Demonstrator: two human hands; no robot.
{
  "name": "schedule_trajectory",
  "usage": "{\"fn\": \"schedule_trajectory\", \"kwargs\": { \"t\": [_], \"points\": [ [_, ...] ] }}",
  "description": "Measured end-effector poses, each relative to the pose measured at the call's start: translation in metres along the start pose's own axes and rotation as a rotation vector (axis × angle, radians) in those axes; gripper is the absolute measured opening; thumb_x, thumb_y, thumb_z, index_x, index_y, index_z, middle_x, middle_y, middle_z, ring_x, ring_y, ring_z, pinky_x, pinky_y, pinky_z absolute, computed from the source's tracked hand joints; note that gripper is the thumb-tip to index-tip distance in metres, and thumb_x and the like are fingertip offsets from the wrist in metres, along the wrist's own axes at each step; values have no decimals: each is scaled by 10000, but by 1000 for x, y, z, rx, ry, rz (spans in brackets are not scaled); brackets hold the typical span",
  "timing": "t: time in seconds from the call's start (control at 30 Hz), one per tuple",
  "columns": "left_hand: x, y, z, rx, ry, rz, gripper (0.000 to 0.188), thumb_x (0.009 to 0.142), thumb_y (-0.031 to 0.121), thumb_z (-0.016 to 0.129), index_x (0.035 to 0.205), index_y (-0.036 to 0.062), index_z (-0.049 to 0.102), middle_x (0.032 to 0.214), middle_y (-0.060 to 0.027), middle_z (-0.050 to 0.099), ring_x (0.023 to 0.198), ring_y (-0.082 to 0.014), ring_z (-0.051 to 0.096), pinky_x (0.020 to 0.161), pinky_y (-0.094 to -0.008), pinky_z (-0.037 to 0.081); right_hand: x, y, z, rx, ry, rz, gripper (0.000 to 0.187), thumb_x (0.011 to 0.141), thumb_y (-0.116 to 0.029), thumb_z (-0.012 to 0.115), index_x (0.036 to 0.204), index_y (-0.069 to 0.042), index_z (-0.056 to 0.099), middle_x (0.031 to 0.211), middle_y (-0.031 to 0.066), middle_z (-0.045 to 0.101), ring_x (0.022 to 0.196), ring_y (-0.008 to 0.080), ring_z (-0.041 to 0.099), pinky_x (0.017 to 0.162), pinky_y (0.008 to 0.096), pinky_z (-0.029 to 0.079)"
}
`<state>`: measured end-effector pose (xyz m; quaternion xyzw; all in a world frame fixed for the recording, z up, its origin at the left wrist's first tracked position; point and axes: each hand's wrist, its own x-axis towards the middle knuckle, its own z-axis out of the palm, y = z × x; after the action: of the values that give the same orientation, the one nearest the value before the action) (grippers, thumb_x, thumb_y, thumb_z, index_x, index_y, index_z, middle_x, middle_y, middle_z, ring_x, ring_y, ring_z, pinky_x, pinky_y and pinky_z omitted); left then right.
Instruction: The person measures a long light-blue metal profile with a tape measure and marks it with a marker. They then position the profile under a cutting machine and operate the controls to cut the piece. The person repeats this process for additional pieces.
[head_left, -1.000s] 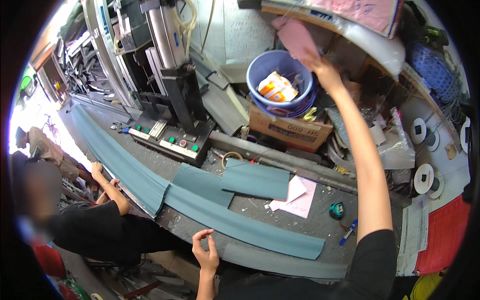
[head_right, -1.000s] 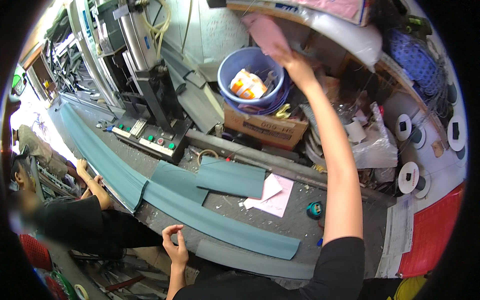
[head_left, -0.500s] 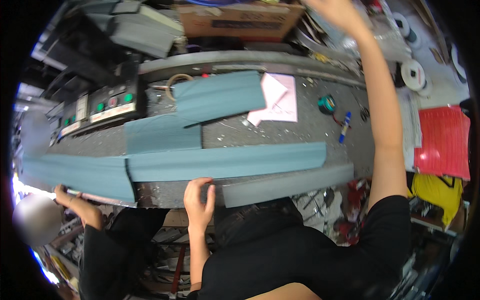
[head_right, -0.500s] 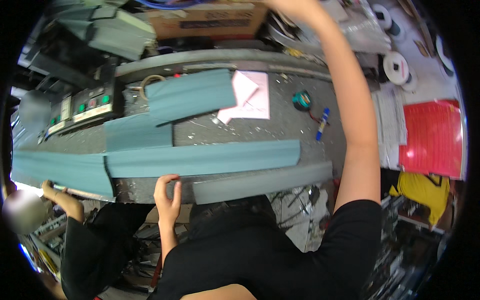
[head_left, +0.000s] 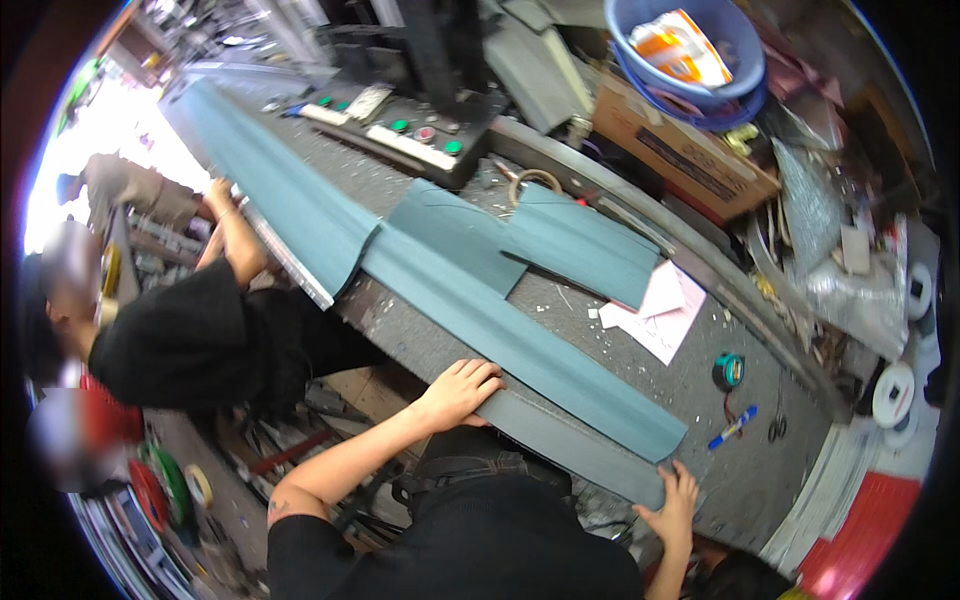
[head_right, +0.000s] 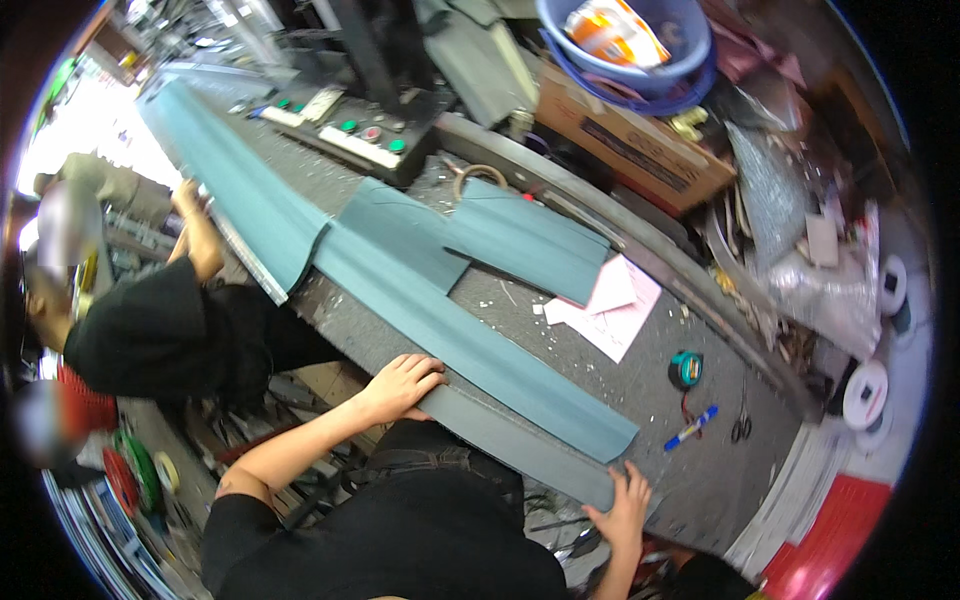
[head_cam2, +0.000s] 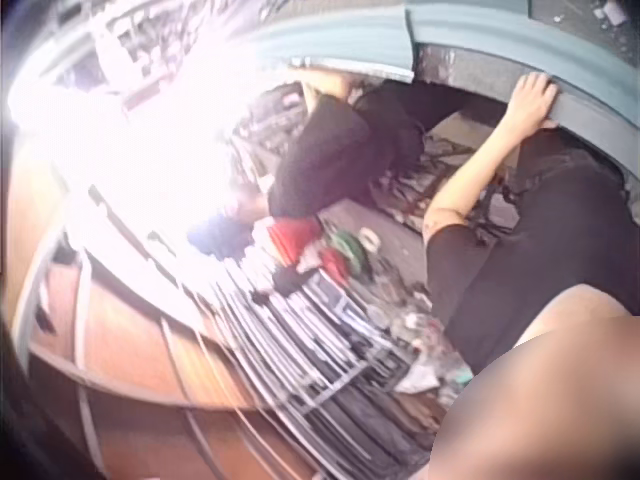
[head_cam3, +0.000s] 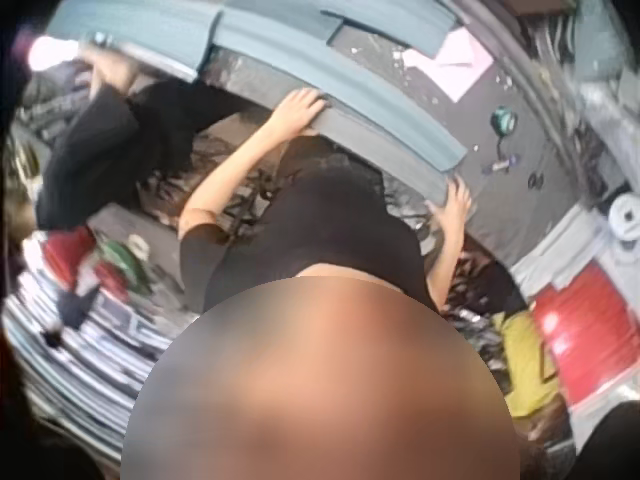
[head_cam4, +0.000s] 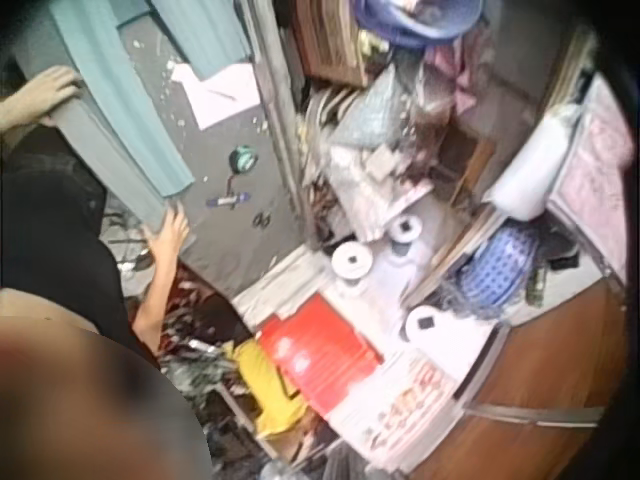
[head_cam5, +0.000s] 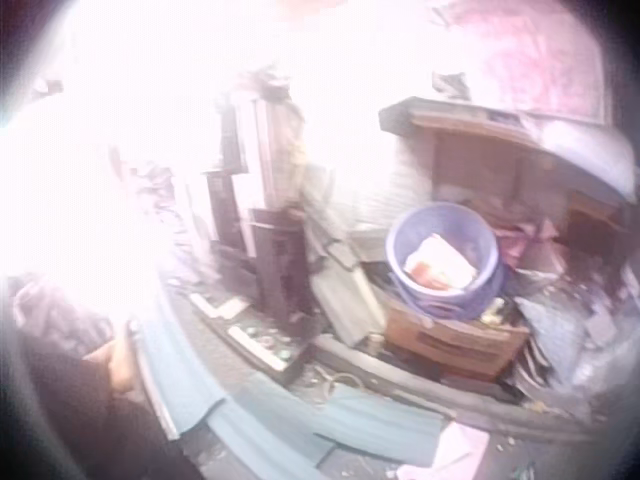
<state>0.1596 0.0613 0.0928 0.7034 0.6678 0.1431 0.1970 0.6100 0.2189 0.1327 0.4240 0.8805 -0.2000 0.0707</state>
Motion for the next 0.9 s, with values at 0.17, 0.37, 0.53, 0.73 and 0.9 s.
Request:
{"fn": "schedule_trajectory", "kwargs": {
  "t": [0.17,0.37,0.53,0.73,0.9],
  "points": [
    [-14,19,-28,144,287,-47,730,621,222,839,1292,181,555,1293,-76,529,1212,-309,510,1027,-444,427,0,18,12,147,17,-90,567,509,-216,849,977,-45,579,1055,151,664,995,380,610,891,465,473],
    [15,74,-66,-820,1149,-533,700,980,254,607,1518,30,220,1485,-167,331,1308,-299,445,1089,-441,381,90,-96,-20,261,666,-380,567,584,-183,856,1067,-34,599,996,146,687,844,356,667,753,442,524],
    [74,78,-115,-1382,1134,-148,731,952,238,666,1478,24,205,1394,-154,420,1293,-264,441,1091,-426,382,150,-235,-81,236,692,-552,541,653,-77,829,1132,-43,580,1124,135,658,958,320,644,816,426,467],
    [109,-87,-246,-1413,1851,-272,276,963,255,596,1134,69,485,946,-65,546,815,-143,579,692,-326,537,192,-351,-145,19,682,-655,556,774,-43,742,1301,-79,570,1233,134,626,1064,315,606,887,422,449],
    [107,-258,-355,-1701,1800,1,326,934,409,583,1015,107,492,844,-71,555,735,-194,592,693,-363,554,307,-458,-157,210,902,-874,540,749,103,614,1266,-48,653,1296,178,591,976,316,605,871,409,499]
  ]
}}
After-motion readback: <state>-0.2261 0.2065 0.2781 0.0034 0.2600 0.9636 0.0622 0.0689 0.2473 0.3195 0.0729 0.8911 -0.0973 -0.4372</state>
